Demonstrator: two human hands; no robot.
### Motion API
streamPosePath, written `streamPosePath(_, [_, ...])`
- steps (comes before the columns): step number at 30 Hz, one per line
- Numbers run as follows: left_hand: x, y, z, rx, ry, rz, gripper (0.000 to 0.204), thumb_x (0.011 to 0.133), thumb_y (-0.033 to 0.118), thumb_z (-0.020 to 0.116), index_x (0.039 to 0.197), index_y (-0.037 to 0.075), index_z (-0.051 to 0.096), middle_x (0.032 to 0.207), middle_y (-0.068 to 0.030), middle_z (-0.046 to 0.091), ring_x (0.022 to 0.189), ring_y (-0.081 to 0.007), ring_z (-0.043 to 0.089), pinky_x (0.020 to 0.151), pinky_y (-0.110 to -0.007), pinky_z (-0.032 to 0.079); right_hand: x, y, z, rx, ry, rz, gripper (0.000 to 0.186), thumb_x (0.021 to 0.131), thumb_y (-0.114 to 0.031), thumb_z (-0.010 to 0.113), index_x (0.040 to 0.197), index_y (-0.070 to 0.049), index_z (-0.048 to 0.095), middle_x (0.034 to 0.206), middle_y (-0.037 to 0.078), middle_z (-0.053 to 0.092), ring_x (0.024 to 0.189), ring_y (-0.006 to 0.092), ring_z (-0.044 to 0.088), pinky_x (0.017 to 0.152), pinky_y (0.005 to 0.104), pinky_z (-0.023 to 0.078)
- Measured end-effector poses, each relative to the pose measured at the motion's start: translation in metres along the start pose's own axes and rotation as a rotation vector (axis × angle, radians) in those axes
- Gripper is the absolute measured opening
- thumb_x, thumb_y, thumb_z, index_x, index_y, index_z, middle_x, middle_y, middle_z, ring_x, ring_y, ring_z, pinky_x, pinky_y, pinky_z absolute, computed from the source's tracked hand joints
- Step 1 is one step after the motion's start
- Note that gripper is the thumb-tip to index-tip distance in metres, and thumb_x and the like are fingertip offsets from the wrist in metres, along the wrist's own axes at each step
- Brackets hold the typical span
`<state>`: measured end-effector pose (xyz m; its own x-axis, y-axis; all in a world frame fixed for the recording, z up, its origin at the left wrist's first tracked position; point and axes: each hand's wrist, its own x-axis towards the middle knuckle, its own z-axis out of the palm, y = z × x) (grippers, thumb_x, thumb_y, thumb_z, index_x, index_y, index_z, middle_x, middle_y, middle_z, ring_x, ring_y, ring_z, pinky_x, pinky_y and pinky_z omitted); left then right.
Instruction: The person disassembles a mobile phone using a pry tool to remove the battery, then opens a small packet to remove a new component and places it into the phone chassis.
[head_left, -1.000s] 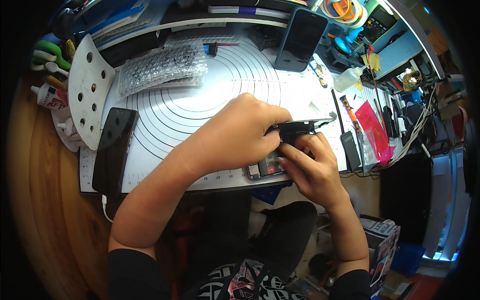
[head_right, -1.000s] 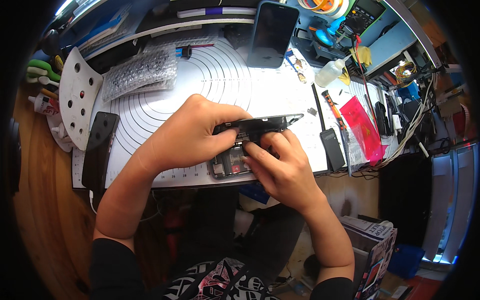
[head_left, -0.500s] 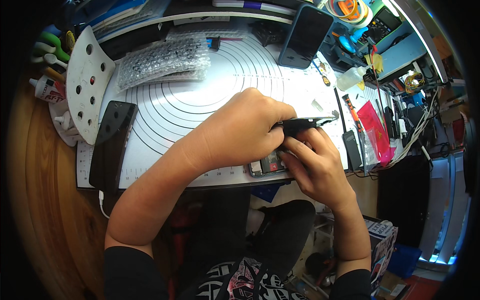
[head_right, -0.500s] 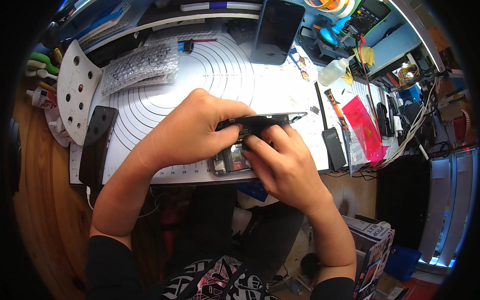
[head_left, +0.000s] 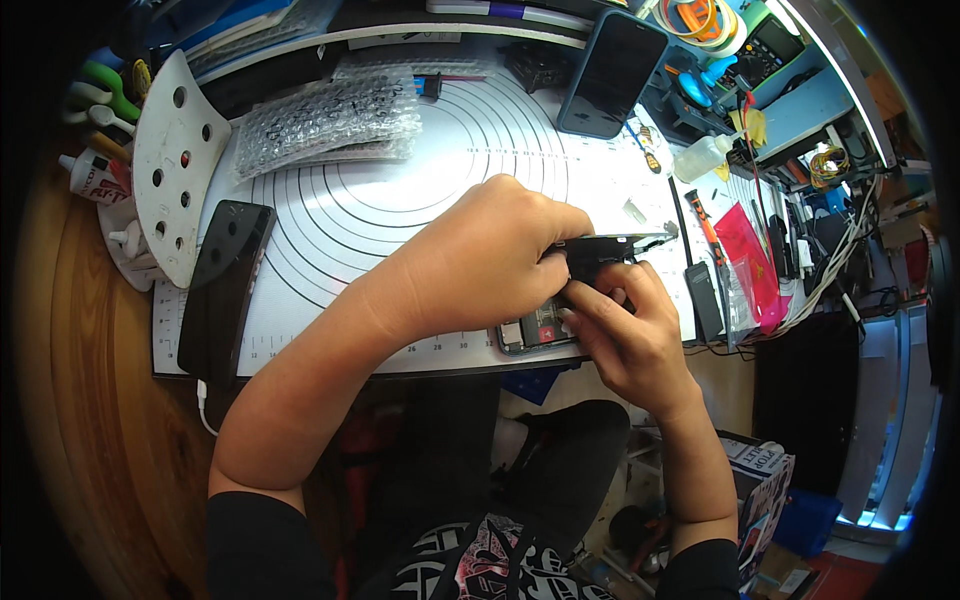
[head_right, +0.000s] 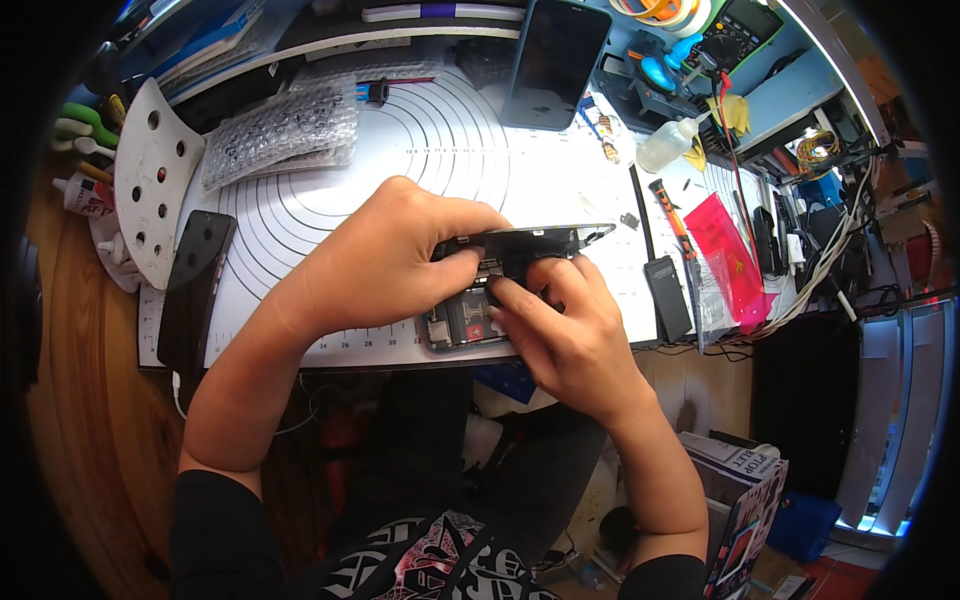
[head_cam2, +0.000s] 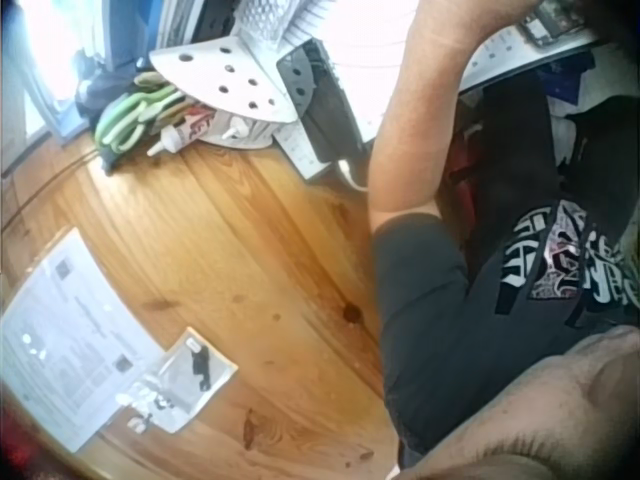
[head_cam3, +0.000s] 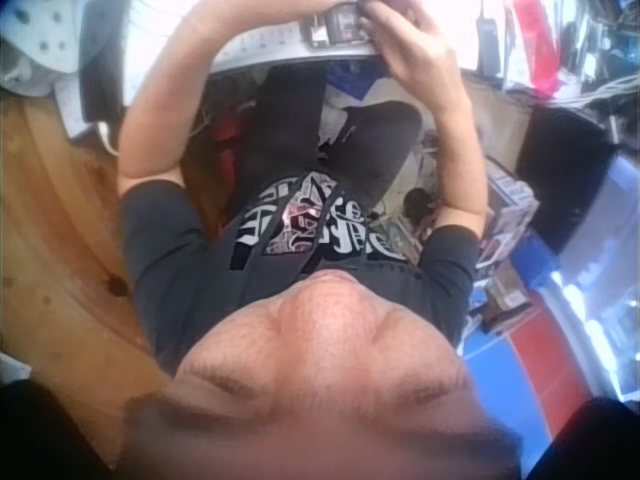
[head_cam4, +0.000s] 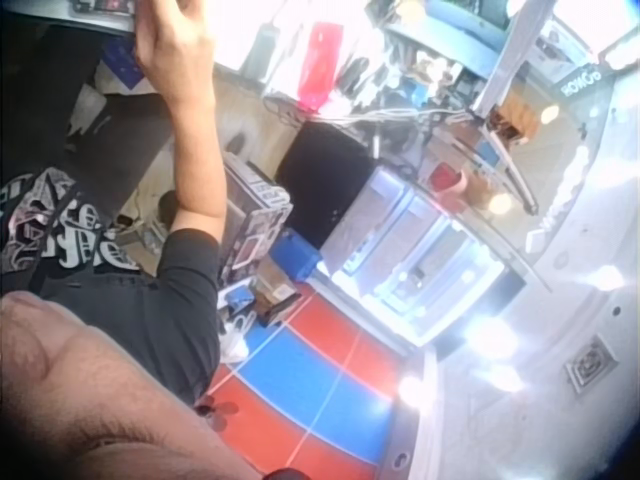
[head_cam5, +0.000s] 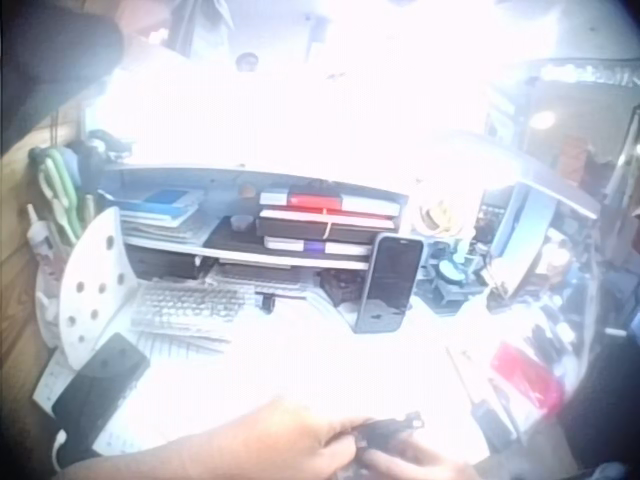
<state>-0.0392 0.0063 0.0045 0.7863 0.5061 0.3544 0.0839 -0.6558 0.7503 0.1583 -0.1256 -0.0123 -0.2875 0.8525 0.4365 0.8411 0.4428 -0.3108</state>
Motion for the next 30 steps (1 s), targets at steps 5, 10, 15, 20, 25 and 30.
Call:
streamPosePath(5, [0.0002, -0.0002, 0.0005, -0.007, 0.002, 0.02, 0.028, 0.085, 0.0, 0.063, 0.11, 0.0, 0.077, 0.077, -0.0208, 0.072, 0.064, -0.0262, 0.071, 0.063, -0.033, 0.054, 0.0036, -0.0029, -0.001, 0.027, -0.009, 0.028, 0.028, 0.085, -0.007, 0.079, 0.112, -0.003, 0.072, 0.102, 0.014, 0.062, 0.087, 0.0324, 0.06, 0.077, 0.0433, 0.05])
streamPosePath(10, [-0.0003, -0.001, 0.0012, 0.004, 0.003, 0.011, 0.028, 0.085, 0.0, 0.063, 0.11, 0.0, 0.077, 0.077, -0.0209, 0.071, 0.065, -0.0267, 0.071, 0.064, -0.033, 0.054, 0.0097, -0.0028, -0.004, 0.042, -0.046, 0.031, 0.027, 0.087, -0.007, 0.076, 0.112, -0.003, 0.071, 0.102, 0.014, 0.062, 0.092, 0.0353, 0.061, 0.08, 0.0448, 0.05])
streamPosePath(15, [-0.0001, -0.0009, 0.0011, 0.003, 0.012, 0.025, 0.028, 0.085, 0.0, 0.063, 0.11, 0.0, 0.077, 0.077, -0.0209, 0.072, 0.065, -0.027, 0.072, 0.064, -0.033, 0.054, 0.0061, -0.0014, -0.0002, 0.075, 0.007, 0.058, 0.03, 0.085, -0.007, 0.079, 0.113, -0.004, 0.072, 0.103, 0.014, 0.062, 0.089, 0.0339, 0.06, 0.077, 0.043, 0.05])
streamPosePath(20, [0.0001, -0.0019, 0.0018, -0.002, 0.016, 0.022, 0.028, 0.085, 0.0, 0.063, 0.11, 0.0, 0.077, 0.078, -0.0209, 0.072, 0.065, -0.027, 0.071, 0.064, -0.033, 0.054, 0.0004, -0.0006, 0.0009, 0.012, -0.005, 0.039, 0.029, 0.084, -0.007, 0.08, 0.112, -0.004, 0.074, 0.102, 0.014, 0.062, 0.083, 0.0302, 0.057, 0.072, 0.0409, 0.049])
streamPosePath(25, [0.0001, -0.0003, 0.0014, 0.004, 0.005, 0.016, 0.028, 0.085, 0.0, 0.064, 0.11, 0.0, 0.077, 0.077, -0.0207, 0.072, 0.065, -0.0271, 0.071, 0.064, -0.033, 0.055, 0.0009, -0.002, 0.0015, 0.024, 0.004, 0.057, 0.027, 0.084, -0.007, 0.079, 0.111, -0.005, 0.075, 0.102, 0.013, 0.062, 0.082, 0.0296, 0.056, 0.071, 0.0409, 0.049])
streamPosePath(30, [0.0, 0.0002, 0.0008, 0.012, 0.005, 0.013, 0.028, 0.085, 0.0, 0.064, 0.11, 0.0, 0.077, 0.077, -0.0205, 0.072, 0.064, -0.0272, 0.071, 0.064, -0.033, 0.054, 0.0024, -0.0011, 0.0022, 0.043, -0.003, 0.063, 0.026, 0.085, -0.008, 0.079, 0.111, -0.005, 0.075, 0.101, 0.012, 0.063, 0.084, 0.0302, 0.057, 0.074, 0.0416, 0.048])
